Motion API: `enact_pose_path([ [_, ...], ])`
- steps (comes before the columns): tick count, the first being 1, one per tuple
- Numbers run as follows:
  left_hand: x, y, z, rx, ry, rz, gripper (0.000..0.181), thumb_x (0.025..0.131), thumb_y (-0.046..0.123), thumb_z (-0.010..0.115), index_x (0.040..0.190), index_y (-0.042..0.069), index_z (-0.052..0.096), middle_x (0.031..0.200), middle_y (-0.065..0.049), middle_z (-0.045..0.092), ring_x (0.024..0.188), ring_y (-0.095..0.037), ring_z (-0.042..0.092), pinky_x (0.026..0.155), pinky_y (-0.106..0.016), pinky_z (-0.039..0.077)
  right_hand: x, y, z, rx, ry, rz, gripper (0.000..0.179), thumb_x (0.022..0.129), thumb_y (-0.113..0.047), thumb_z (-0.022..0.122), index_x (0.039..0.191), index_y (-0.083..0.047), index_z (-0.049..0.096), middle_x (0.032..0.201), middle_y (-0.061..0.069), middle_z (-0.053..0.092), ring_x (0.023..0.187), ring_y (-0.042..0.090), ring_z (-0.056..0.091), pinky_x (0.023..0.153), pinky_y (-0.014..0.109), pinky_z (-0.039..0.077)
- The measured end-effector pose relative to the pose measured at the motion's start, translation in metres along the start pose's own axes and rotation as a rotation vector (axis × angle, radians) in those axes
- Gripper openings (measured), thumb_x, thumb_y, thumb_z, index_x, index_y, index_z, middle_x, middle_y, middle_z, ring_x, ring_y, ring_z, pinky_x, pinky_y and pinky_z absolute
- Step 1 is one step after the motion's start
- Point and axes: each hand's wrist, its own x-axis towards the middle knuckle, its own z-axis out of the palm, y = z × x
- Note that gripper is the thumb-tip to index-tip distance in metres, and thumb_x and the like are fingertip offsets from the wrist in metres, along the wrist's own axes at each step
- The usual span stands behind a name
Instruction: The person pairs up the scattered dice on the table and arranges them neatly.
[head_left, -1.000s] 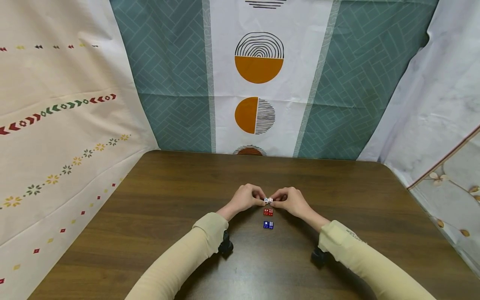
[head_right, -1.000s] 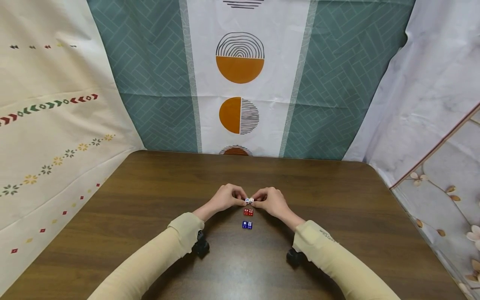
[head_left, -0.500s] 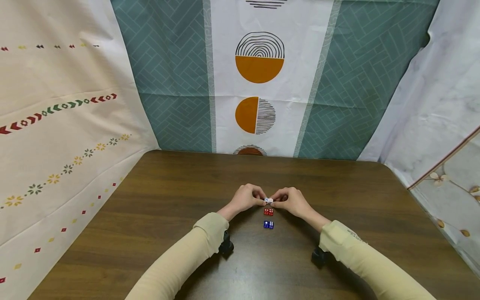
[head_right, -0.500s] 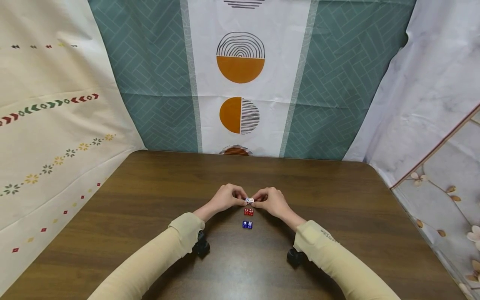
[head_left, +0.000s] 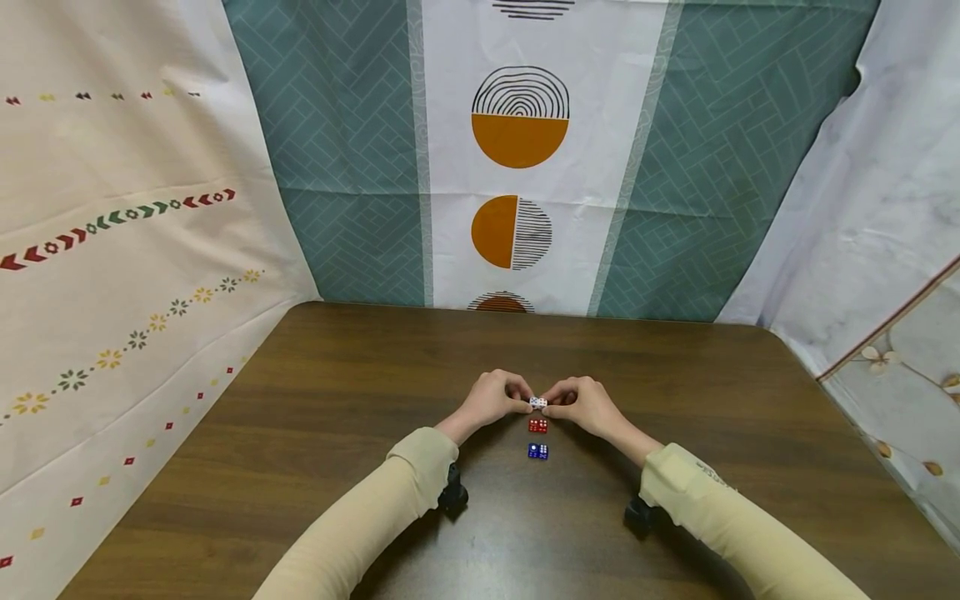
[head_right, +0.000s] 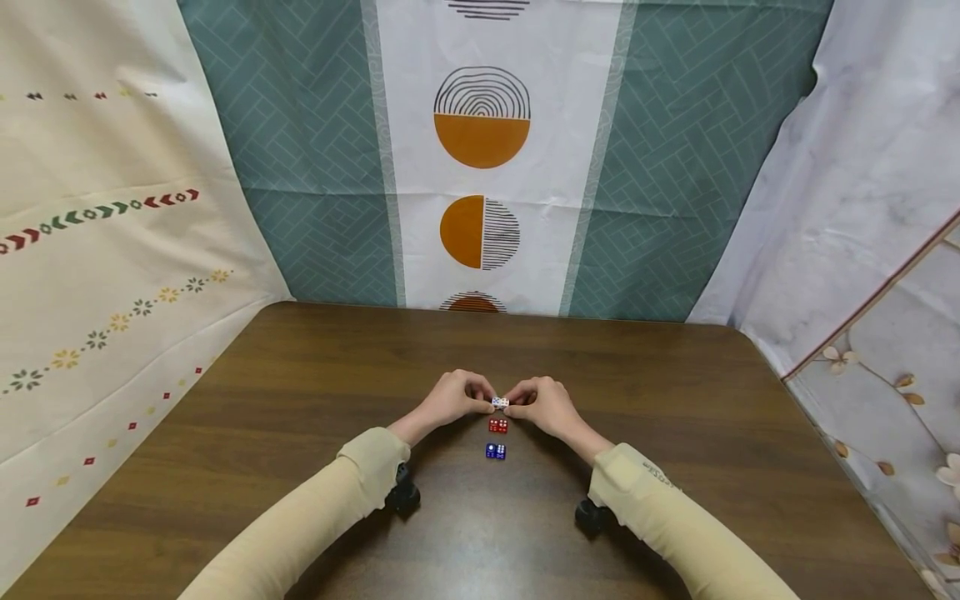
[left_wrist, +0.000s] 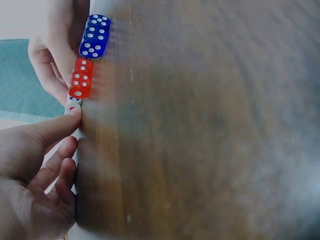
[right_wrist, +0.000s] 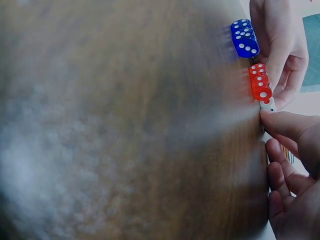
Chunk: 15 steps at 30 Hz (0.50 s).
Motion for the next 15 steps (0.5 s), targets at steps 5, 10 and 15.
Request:
enact_pose_path([
  [5,-0.0007,0.0012,-0.0008,-0.002,0.003,-0.001,0.008,0.083,0.018,0.08,0.089,0.014,0.076,0.069,0.002,0.061,0.06,-0.007,0.047,0.058,-0.02,0.037,0.0005,-0.0008,0.0001,0.001,0.002,0.015,0.011,0.084,-0.018,0.079,0.094,-0.016,0.078,0.085,0.0,0.07,0.072,0.014,0.052,0.063,0.025,0.044],
  [10,-0.0013,0.0014,-0.001,0.002,0.005,-0.002,0.009,0.083,0.019,0.08,0.09,0.014,0.077,0.069,0.003,0.061,0.061,-0.006,0.048,0.059,-0.019,0.037,0.0002,-0.0018,-0.0008,-0.001,0.0,0.017,0.012,0.083,-0.018,0.079,0.095,-0.015,0.078,0.084,0.001,0.069,0.073,0.013,0.054,0.064,0.025,0.045],
  [15,-0.0016,0.0015,-0.0014,-0.006,0.007,-0.003,0.01,0.083,0.018,0.081,0.09,0.013,0.077,0.069,0.003,0.061,0.061,-0.006,0.048,0.059,-0.019,0.037,0.0003,-0.0021,-0.0008,0.002,0.001,0.015,0.012,0.083,-0.018,0.079,0.095,-0.014,0.078,0.084,0.002,0.069,0.073,0.014,0.054,0.065,0.025,0.045],
])
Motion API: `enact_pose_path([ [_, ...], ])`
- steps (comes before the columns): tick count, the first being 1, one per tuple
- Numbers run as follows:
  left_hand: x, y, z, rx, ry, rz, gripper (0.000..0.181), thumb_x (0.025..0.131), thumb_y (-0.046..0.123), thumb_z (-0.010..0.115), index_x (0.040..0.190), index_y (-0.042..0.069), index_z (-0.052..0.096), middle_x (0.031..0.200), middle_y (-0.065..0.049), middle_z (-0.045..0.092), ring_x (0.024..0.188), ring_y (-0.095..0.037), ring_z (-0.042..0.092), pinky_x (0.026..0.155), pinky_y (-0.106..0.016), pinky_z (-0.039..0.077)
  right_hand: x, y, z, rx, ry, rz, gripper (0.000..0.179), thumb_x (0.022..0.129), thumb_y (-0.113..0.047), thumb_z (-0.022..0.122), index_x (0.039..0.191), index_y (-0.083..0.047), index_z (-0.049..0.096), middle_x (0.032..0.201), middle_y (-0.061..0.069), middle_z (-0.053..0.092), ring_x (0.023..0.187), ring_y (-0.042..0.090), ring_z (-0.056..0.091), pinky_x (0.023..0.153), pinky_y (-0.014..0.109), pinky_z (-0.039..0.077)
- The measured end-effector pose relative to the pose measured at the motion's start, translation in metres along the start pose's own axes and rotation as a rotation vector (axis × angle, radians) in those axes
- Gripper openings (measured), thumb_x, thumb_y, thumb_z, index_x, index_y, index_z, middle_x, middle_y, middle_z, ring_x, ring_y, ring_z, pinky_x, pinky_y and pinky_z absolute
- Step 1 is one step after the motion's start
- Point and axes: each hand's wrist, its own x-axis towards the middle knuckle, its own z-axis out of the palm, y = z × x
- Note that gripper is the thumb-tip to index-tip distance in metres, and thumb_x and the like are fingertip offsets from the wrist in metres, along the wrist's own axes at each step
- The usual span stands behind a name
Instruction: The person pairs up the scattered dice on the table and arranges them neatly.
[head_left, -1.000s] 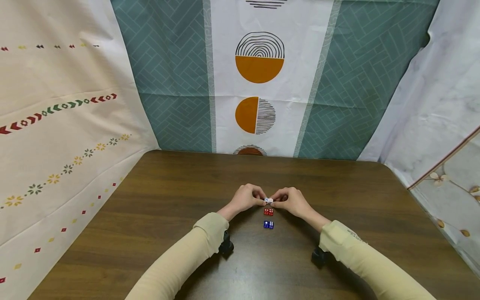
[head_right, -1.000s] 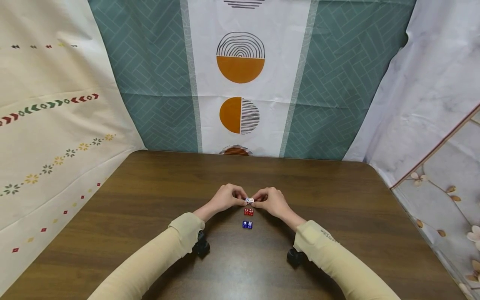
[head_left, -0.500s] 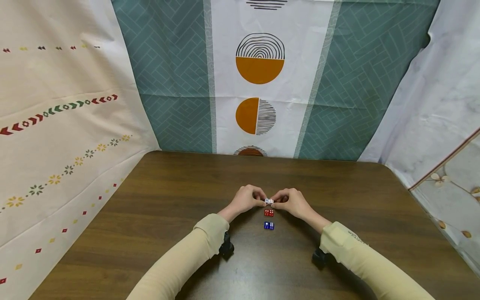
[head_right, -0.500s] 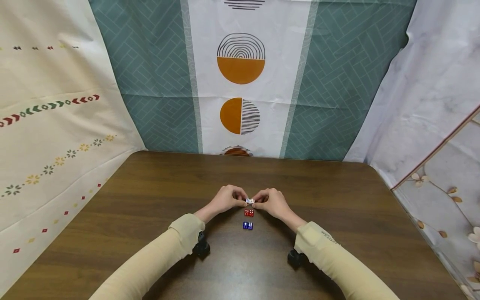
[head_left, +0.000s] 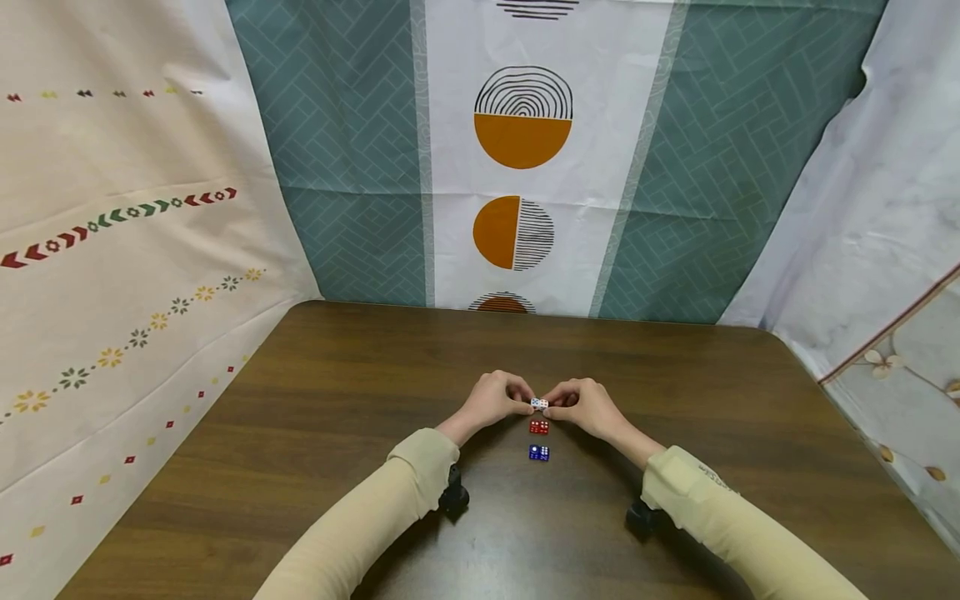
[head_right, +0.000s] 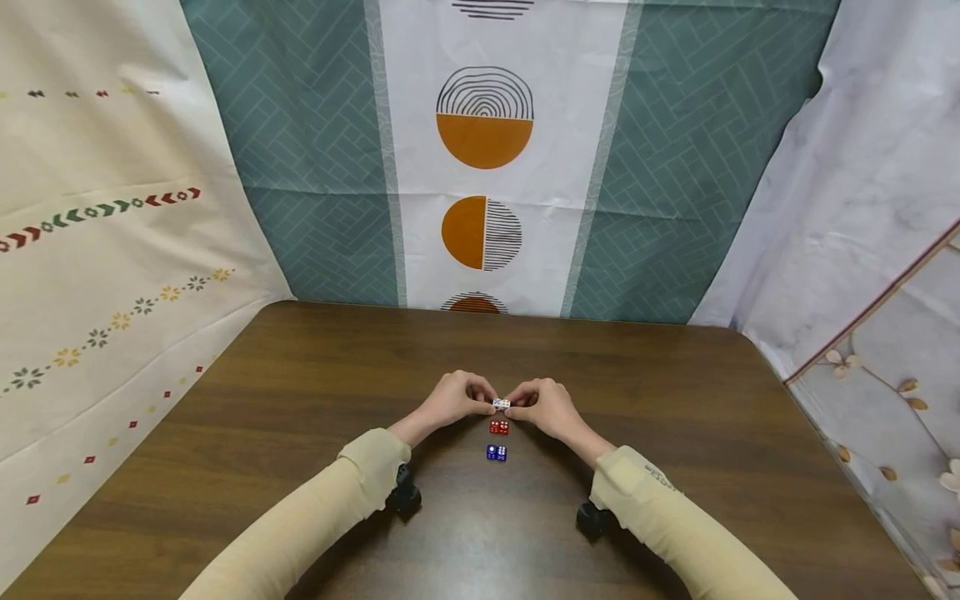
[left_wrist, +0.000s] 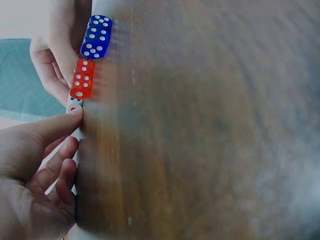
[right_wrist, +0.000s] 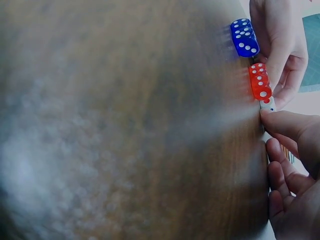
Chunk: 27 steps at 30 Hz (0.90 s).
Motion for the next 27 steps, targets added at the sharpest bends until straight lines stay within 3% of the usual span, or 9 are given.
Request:
enact_pose_path([
  [27,-0.0003,0.0011,0.0001,-0.015,-0.004,0.003,0.009,0.083,0.017,0.08,0.09,0.012,0.077,0.07,0.0,0.062,0.06,-0.006,0.047,0.057,-0.019,0.037,-0.0004,0.0013,0.0007,-0.006,-0.001,0.004,0.011,0.084,-0.018,0.078,0.095,-0.015,0.077,0.084,0.0,0.067,0.075,0.014,0.054,0.067,0.026,0.045],
])
